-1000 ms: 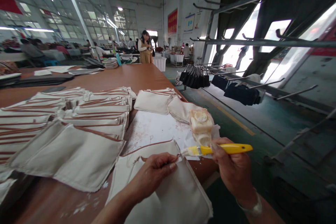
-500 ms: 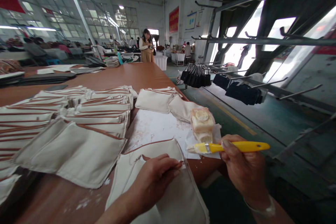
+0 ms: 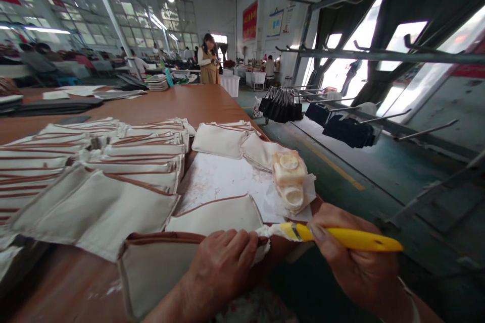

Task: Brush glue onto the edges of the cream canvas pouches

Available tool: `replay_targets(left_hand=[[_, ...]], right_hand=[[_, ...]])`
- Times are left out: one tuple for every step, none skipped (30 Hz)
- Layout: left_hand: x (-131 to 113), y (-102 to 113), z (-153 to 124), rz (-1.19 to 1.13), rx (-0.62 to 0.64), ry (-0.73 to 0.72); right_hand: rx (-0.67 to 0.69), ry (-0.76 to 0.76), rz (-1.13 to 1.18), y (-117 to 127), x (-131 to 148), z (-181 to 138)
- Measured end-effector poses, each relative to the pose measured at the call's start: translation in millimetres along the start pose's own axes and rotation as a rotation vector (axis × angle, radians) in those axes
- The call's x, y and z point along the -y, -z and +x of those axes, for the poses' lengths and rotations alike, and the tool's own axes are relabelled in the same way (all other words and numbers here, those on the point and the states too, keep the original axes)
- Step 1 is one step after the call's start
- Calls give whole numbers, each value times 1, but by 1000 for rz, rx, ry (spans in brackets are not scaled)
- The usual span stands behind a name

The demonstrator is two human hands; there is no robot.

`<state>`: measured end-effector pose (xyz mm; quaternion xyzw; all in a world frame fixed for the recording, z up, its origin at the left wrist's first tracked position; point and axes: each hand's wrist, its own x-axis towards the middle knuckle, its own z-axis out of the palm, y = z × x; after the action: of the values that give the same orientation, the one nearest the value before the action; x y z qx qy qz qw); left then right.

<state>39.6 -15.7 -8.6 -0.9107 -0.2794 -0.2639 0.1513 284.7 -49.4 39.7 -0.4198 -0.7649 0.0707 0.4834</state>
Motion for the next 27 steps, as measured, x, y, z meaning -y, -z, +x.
replay_targets(left_hand=[[0, -1, -1, -1, -9, -9], [0, -3, -1, -1, -17, -14], [0, -4, -2, 1, -22, -14], [0, -5, -3, 3, -23, -11], [0, -6, -3, 7, -22, -3], [0, -6, -3, 10, -20, 7], [0, -7, -4, 11, -19, 14], [0, -7, -5, 8, -17, 20], [-1, -7, -5, 2, -14, 21], [-1, -8, -6, -5, -11, 20], [-2, -8, -6, -11, -9, 19], [-3, -8, -6, -15, -7, 18], [-4, -8, -6, -14, -8, 18], [-4, -8, -6, -8, -11, 17], [-5, -7, -6, -3, -17, 11], [-5, -7, -6, -1, -18, 3], [-5, -6, -6, -1, -12, -5], [-5, -5, -6, -6, -3, -15], [-5, -4, -6, -12, 4, -25], [-5, -3, -6, -17, 16, -32], [-5, -2, -7, -19, 29, -35], [-5, -2, -8, -18, 43, -37], [-4, -2, -9, -17, 59, -41], [-3, -2, -9, -18, 75, -46], [0, -2, -9, -23, 83, -50], [3, -1, -7, -30, 73, -52], [7, 1, -4, -43, 47, -49]], right_hand=[[-22, -5, -18, 1, 1, 0], [-39, -11, -29, 2, 2, -1], [-45, -11, -38, 2, 4, -2], [-36, -2, -49, 1, 5, -3], [-12, 20, -65, 0, 6, -5], [16, 42, -87, -1, 7, -6], [40, 60, -110, -2, 8, -7], [49, 71, -124, -3, 8, -7], [41, 71, -119, -3, 8, -8], [18, 64, -97, -3, 8, -7], [-9, 60, -61, -4, 7, -6], [-20, 57, -22, -4, 7, -4], [-10, 61, 14, -6, 7, -3], [22, 63, 43, -7, 6, 0], [70, 58, 61, -9, 5, 2], [116, 44, 72, -10, 4, 4], [143, 22, 79, -11, 3, 5], [136, -3, 85, -12, 2, 7], [100, -21, 97, -13, 1, 8], [60, -39, 113, -14, 0, 8], [38, -52, 135, -15, 0, 8], [47, -65, 161, -16, -2, 8], [78, -82, 184, -17, -4, 7], [116, -103, 188, -17, -6, 5], [128, -124, 172, -16, -9, 3], [95, -153, 134, -13, -11, 0], [13, -189, 84, -9, -13, -3]])
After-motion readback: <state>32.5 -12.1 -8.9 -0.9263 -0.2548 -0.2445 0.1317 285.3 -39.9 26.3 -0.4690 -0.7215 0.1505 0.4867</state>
